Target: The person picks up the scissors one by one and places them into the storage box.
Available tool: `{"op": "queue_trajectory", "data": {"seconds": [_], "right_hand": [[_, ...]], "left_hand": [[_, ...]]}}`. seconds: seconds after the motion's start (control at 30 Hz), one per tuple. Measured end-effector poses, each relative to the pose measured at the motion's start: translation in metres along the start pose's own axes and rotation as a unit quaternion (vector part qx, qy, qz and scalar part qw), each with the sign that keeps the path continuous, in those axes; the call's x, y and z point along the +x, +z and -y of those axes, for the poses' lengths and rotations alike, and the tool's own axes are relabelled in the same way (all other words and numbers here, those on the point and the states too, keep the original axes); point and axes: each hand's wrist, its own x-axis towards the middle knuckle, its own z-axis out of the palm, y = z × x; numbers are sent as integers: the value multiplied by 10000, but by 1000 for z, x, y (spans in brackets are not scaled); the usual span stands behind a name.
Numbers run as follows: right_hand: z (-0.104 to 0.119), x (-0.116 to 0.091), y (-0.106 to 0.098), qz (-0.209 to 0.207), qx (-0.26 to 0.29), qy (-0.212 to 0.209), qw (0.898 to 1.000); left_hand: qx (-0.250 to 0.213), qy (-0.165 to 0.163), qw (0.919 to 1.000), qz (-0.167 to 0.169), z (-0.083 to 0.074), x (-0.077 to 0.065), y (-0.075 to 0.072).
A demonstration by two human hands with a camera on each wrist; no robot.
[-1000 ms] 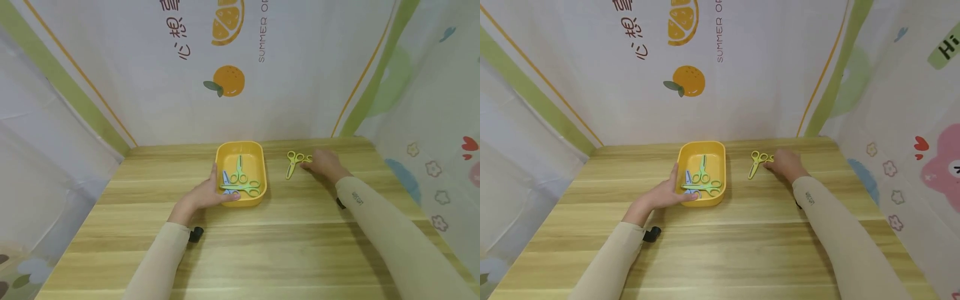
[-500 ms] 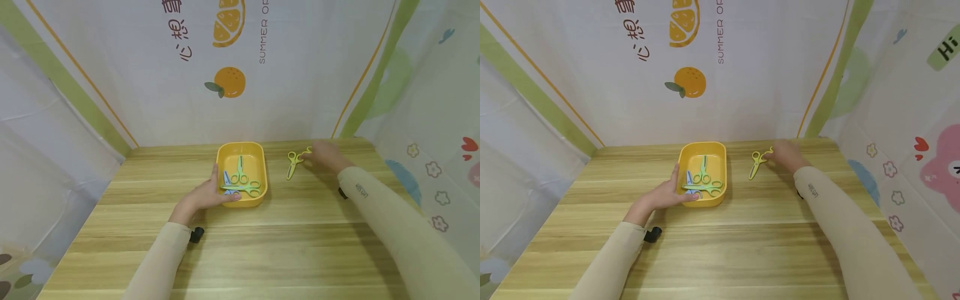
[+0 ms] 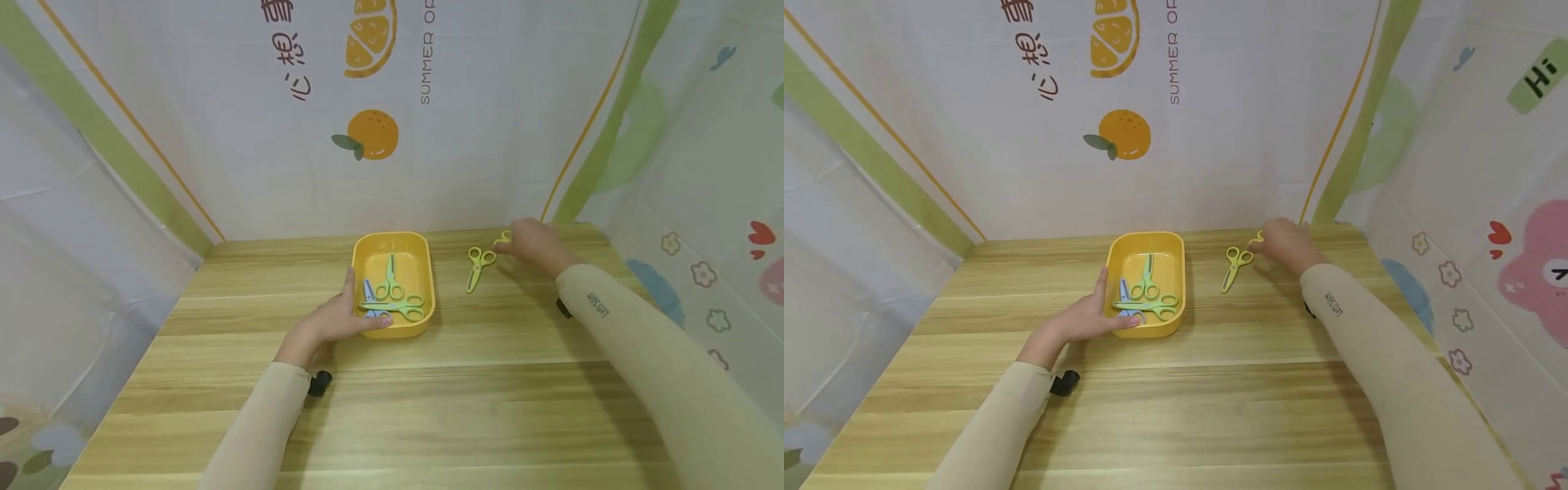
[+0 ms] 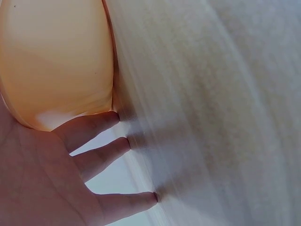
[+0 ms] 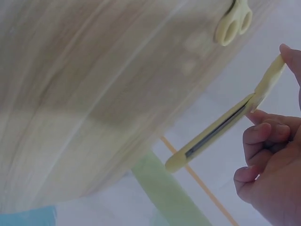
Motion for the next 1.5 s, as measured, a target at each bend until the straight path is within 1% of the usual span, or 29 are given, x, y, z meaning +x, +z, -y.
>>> {"op": "queue_trajectory", "data": {"seconds": [0.43, 0.73, 1.03, 1.2, 1.5], "right_hand": [[22, 0, -23, -169, -9, -198, 9997], [45, 9, -39, -178, -20, -232, 9996], [80, 9, -55, -164, -33, -442, 9989], [100, 10, -58, -258, -183, -566, 9979], [137, 6, -62, -201, -176, -755, 9968]], "left_hand": [[-51, -22, 10000, 18, 1, 1, -1], [12, -21, 10000, -3, 2, 2, -1], [0, -7, 10000, 11, 2, 1, -1], [0, 39, 10000, 16, 1, 0, -1], [-67, 48, 10000, 9, 1, 0, -1]]}}
